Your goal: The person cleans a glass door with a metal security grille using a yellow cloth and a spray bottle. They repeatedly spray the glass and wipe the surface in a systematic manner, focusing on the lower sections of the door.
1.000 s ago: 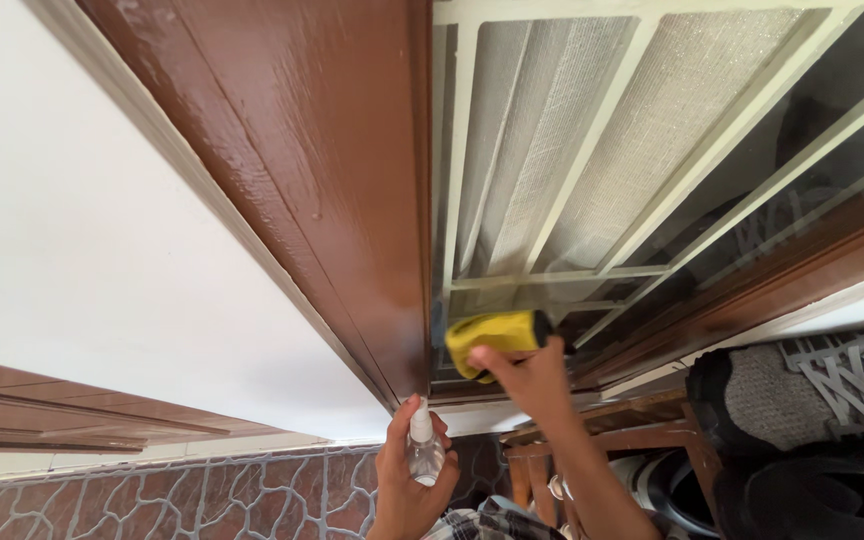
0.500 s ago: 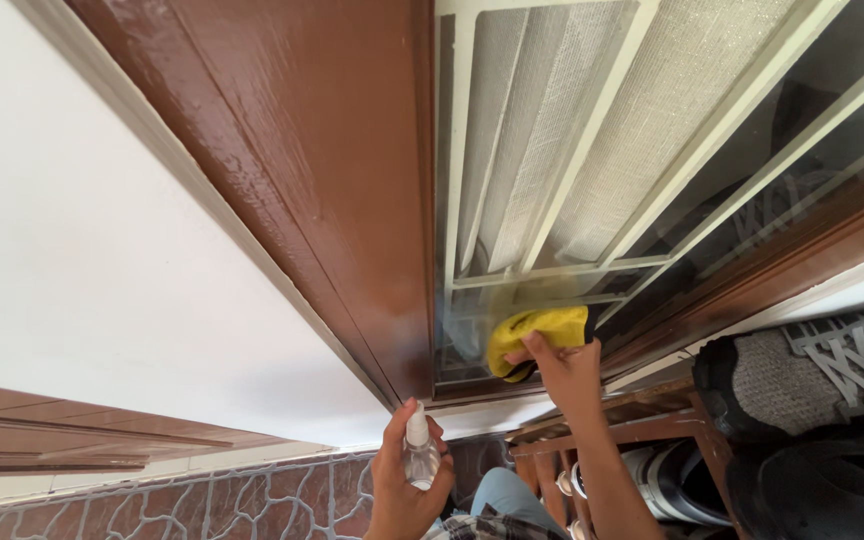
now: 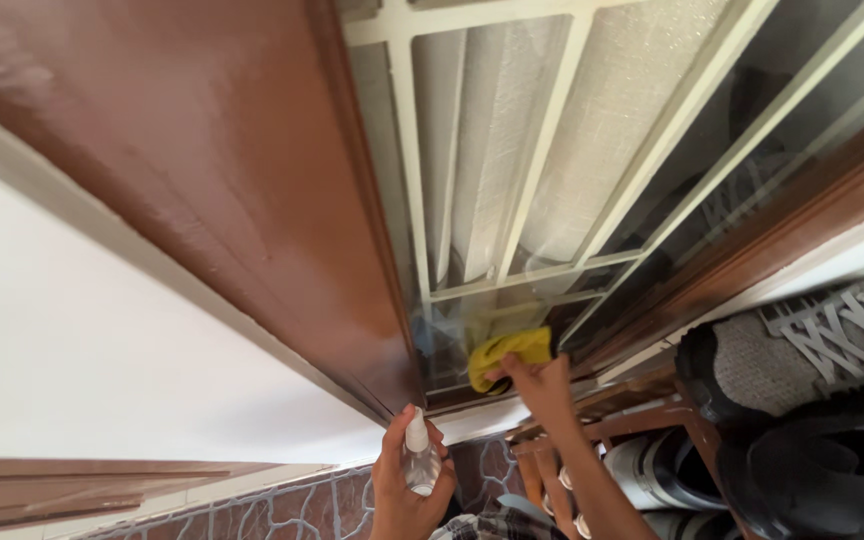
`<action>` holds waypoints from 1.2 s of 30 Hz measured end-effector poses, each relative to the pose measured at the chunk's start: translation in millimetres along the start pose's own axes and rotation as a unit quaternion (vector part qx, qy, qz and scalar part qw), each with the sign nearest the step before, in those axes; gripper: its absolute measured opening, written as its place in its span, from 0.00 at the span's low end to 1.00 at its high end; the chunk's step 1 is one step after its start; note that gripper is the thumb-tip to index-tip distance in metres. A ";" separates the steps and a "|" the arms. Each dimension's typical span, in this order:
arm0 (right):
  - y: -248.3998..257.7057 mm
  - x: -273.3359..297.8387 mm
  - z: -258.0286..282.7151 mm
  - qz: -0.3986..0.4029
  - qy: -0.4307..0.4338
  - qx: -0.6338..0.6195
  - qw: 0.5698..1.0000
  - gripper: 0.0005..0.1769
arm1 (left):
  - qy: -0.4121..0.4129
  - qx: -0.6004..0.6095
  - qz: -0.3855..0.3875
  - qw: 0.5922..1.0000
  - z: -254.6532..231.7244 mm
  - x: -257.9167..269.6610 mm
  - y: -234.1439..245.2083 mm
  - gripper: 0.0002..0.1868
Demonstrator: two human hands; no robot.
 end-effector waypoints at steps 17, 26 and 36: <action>12.7 -5.3 32.9 -0.001 -0.009 -0.047 0.999 0.07 | -0.096 0.057 0.156 0.981 -8.3 -46.6 -40.9 0.43; 32.6 -15.4 77.6 -0.014 0.065 -0.012 0.998 0.09 | -0.065 0.082 0.210 0.972 -0.3 -48.3 -39.8 0.44; 38.9 -5.5 47.5 -0.062 -0.038 0.068 0.995 0.13 | -0.094 0.088 0.226 0.966 5.7 -50.4 -29.8 0.44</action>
Point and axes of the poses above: each hand's wrist, its own x-axis away from the middle knuckle, its own y-axis out of the back of the hand, z = x × y, the point moved 1 cm from there along -x, towards the middle knuckle, and after that the axes turned 2 degrees about -z, right-handed, at the moved point
